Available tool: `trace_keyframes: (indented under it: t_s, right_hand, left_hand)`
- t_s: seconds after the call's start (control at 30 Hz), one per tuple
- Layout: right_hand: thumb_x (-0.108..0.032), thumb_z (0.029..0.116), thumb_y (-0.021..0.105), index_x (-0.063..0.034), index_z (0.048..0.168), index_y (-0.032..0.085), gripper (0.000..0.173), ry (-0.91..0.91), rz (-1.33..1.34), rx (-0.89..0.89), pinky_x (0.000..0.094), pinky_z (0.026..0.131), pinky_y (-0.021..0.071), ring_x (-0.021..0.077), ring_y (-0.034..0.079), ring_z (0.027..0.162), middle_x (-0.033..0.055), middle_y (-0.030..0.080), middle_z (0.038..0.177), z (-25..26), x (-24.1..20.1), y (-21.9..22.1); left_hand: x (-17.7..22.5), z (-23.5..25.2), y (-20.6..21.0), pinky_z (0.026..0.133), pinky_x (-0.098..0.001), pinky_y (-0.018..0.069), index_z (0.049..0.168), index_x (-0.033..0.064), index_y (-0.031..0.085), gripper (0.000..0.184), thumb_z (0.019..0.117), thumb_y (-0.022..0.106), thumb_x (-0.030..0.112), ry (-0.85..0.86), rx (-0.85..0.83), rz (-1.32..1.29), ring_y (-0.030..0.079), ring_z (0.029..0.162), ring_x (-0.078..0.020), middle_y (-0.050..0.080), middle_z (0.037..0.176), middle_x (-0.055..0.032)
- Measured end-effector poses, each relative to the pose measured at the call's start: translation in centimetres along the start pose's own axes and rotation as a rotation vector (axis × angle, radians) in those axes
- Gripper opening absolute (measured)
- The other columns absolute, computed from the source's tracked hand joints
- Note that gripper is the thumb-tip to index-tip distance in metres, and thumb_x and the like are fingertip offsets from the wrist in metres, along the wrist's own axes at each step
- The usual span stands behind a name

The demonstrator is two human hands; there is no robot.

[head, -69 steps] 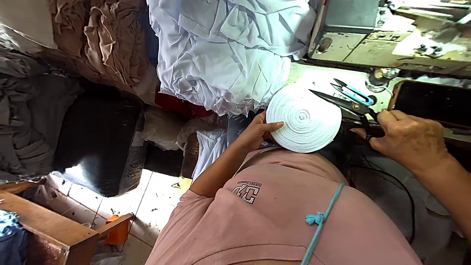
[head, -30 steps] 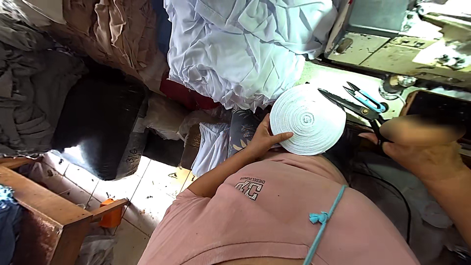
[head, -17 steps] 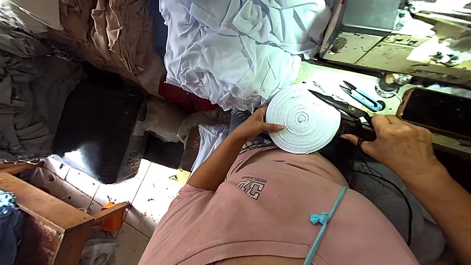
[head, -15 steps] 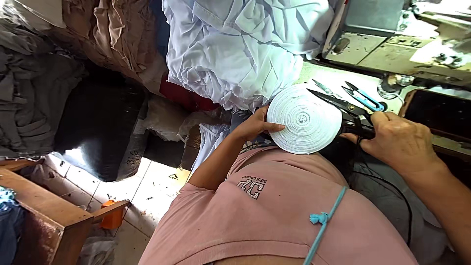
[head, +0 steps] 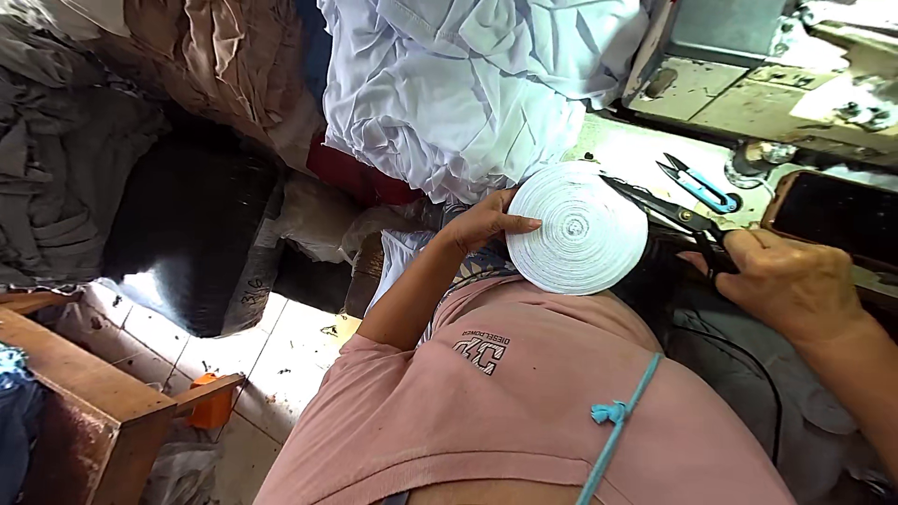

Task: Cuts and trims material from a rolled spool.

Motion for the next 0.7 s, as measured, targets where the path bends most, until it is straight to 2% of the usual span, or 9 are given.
trace_keyframes:
  t_s: [0.07, 0.13, 0.23, 0.37, 0.43, 0.53, 0.63, 0.7]
  right_hand:
    - [-0.024, 0.0968, 0.058, 0.0096, 0.074, 0.049, 0.042, 0.017, 0.015, -0.006, 0.0541, 0.041, 0.039, 0.0484, 0.059, 0.054, 0.0278, 0.053, 0.065, -0.1, 0.0, 0.1]
    - [-0.03, 0.0965, 0.063, 0.0114, 0.078, 0.051, 0.047, 0.033, 0.044, -0.024, 0.0559, 0.043, 0.0415, 0.05, 0.061, 0.057, 0.0294, 0.055, 0.069, 0.0, -0.1, 0.3]
    - [-0.043, 0.0933, 0.065, 0.0107, 0.078, 0.05, 0.058, 0.049, 0.055, -0.038, 0.0566, 0.044, 0.0415, 0.0504, 0.061, 0.059, 0.029, 0.055, 0.07, 0.3, 0.2, 0.3]
    - [-0.044, 0.0919, 0.067, 0.0089, 0.077, 0.05, 0.058, 0.023, 0.022, -0.061, 0.0534, 0.043, 0.0403, 0.048, 0.061, 0.058, 0.0265, 0.053, 0.068, 1.6, 0.2, 0.3]
    - [-0.043, 0.0886, 0.072, 0.0089, 0.077, 0.05, 0.058, 0.028, 0.026, -0.099, 0.0537, 0.044, 0.0412, 0.0476, 0.061, 0.059, 0.0263, 0.054, 0.069, 2.4, 0.0, 0.5]
    - [-0.04, 0.0824, 0.078, 0.0085, 0.078, 0.051, 0.056, 0.048, 0.038, -0.131, 0.0539, 0.045, 0.0421, 0.047, 0.062, 0.06, 0.0259, 0.054, 0.07, 3.4, -0.4, 1.1]
    - [-0.032, 0.0815, 0.079, 0.0086, 0.079, 0.051, 0.049, 0.049, 0.036, -0.136, 0.0542, 0.045, 0.0425, 0.0471, 0.063, 0.061, 0.0262, 0.055, 0.071, 3.5, -0.4, 1.5]
    - [-0.02, 0.0795, 0.075, 0.0068, 0.076, 0.049, 0.037, 0.025, 0.027, -0.105, 0.0527, 0.043, 0.0394, 0.0461, 0.061, 0.057, 0.0251, 0.054, 0.067, 3.4, -0.5, 1.1]
  left_hand:
    - [-0.4, -0.9, 0.4, 0.084, -0.0309, 0.0608, 0.134, 0.001, 0.049, 0.044, 0.0929, 0.064, 0.003, 0.09, 0.152, 0.019, 0.071, 0.094, -0.0104, 0.071, 0.109, -0.0046]
    - [-1.2, -2.2, 1.2, 0.091, -0.0342, 0.0597, 0.146, -0.0019, 0.038, 0.066, 0.088, 0.069, 0.005, 0.202, 0.291, 0.04, 0.069, 0.102, -0.0125, 0.066, 0.12, -0.01]
    - [-2.3, -3.2, 2.3, 0.089, -0.035, 0.0609, 0.151, 0.0045, 0.031, 0.083, 0.082, 0.077, -0.003, 0.264, 0.355, 0.054, 0.07, 0.102, -0.015, 0.063, 0.124, -0.0116]
    - [-1.4, -2.4, 1.6, 0.083, -0.0328, 0.0622, 0.149, 0.0057, 0.038, 0.079, 0.0795, 0.076, -0.005, 0.206, 0.263, 0.08, 0.072, 0.096, -0.0154, 0.069, 0.119, -0.0106]
    - [-0.8, -1.8, 1.0, 0.091, -0.0333, 0.0608, 0.147, 0.0005, 0.037, 0.077, 0.0804, 0.076, -0.006, 0.185, 0.186, 0.075, 0.07, 0.103, -0.0154, 0.066, 0.121, -0.0118]
    - [-0.5, -1.3, 0.8, 0.094, -0.0333, 0.0595, 0.141, -0.0007, 0.04, 0.072, 0.0792, 0.075, -0.009, 0.166, 0.131, 0.033, 0.07, 0.105, -0.0146, 0.067, 0.12, -0.0099]
    - [-0.4, -1.2, 0.6, 0.094, -0.0331, 0.0597, 0.141, -0.0002, 0.04, 0.072, 0.0793, 0.075, -0.009, 0.16, 0.109, 0.036, 0.07, 0.105, -0.0147, 0.067, 0.12, -0.0098]
    - [-0.4, -1.2, 0.5, 0.093, -0.0326, 0.0598, 0.14, -0.0004, 0.041, 0.071, 0.0791, 0.076, -0.008, 0.156, 0.108, 0.048, 0.07, 0.105, -0.0142, 0.067, 0.119, -0.0094]
Point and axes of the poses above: each hand's wrist, its own z-axis towards the middle knuckle, its own y-axis out of the palm, x = y × z, the point moved 8 cm from there along z, towards the middle knuckle
